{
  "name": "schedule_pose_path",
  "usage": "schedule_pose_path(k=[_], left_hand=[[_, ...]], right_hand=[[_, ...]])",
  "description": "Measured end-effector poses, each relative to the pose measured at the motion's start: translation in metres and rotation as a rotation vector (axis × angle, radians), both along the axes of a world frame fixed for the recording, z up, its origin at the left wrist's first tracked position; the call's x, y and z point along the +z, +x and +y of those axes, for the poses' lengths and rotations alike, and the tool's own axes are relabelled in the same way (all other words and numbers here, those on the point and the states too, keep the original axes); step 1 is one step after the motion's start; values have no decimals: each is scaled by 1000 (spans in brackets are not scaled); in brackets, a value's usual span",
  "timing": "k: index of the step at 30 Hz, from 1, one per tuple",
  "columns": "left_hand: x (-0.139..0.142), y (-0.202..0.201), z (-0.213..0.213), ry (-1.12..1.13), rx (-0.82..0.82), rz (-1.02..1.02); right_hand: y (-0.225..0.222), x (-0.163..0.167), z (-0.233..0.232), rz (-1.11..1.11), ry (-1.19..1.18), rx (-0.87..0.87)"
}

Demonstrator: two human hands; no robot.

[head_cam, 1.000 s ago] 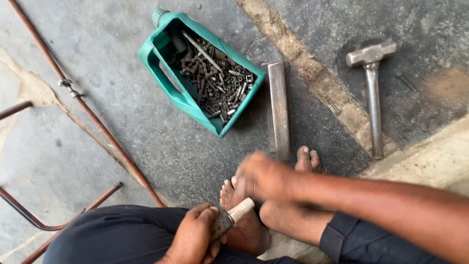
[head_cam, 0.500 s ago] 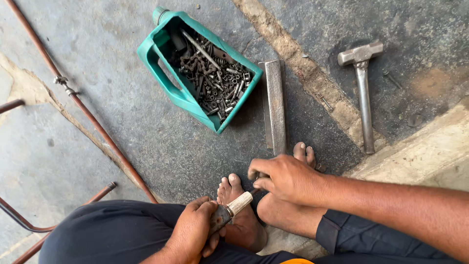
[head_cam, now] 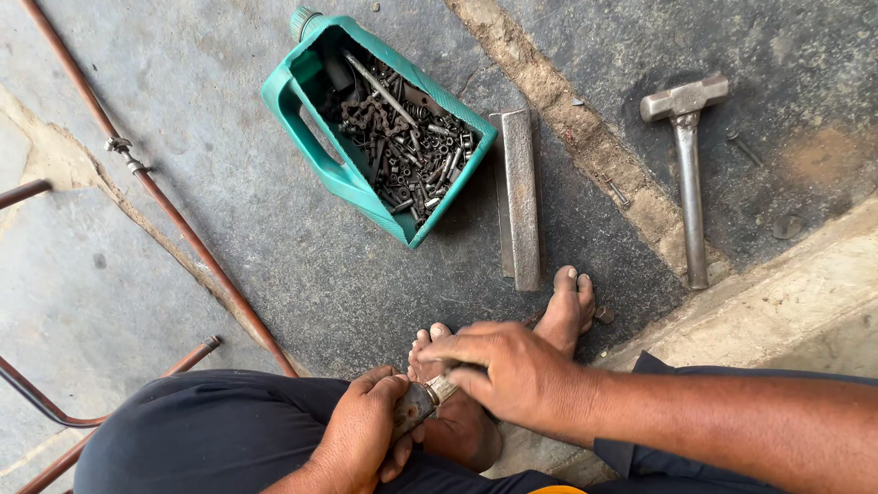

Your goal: The person sits on the floor and uses a hammer to strike a small metal component placed on a metal bar. They repeatedly adjust the component and hammer it, then inspect the result before continuing the process.

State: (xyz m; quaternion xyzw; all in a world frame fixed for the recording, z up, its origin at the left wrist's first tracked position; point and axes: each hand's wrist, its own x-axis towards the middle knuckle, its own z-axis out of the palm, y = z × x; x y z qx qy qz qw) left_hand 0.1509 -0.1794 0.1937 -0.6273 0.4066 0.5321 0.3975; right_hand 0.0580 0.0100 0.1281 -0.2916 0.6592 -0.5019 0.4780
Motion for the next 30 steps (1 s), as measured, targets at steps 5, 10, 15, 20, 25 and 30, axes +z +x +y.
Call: schedule_pose_path(k=[5, 10, 15, 20, 25, 30], left_hand=[[-1, 2, 1, -11, -7, 22], [-1, 2, 1, -12, -5, -26], [-1, 0, 1, -2, -21, -26], [0, 0, 3, -9, 0, -17], [0, 1, 5, -18, 28, -12], [-1, 4, 5, -22, 29, 20]], right_hand=[[12, 9, -6, -7, -155, -35], [26, 14, -7, 32, -218, 8], [31, 13, -5, 211, -273, 2], [32, 17, -7, 253, -322, -49], [30, 21, -8, 474, -375, 29], [27, 22, -4, 478, -397, 141]])
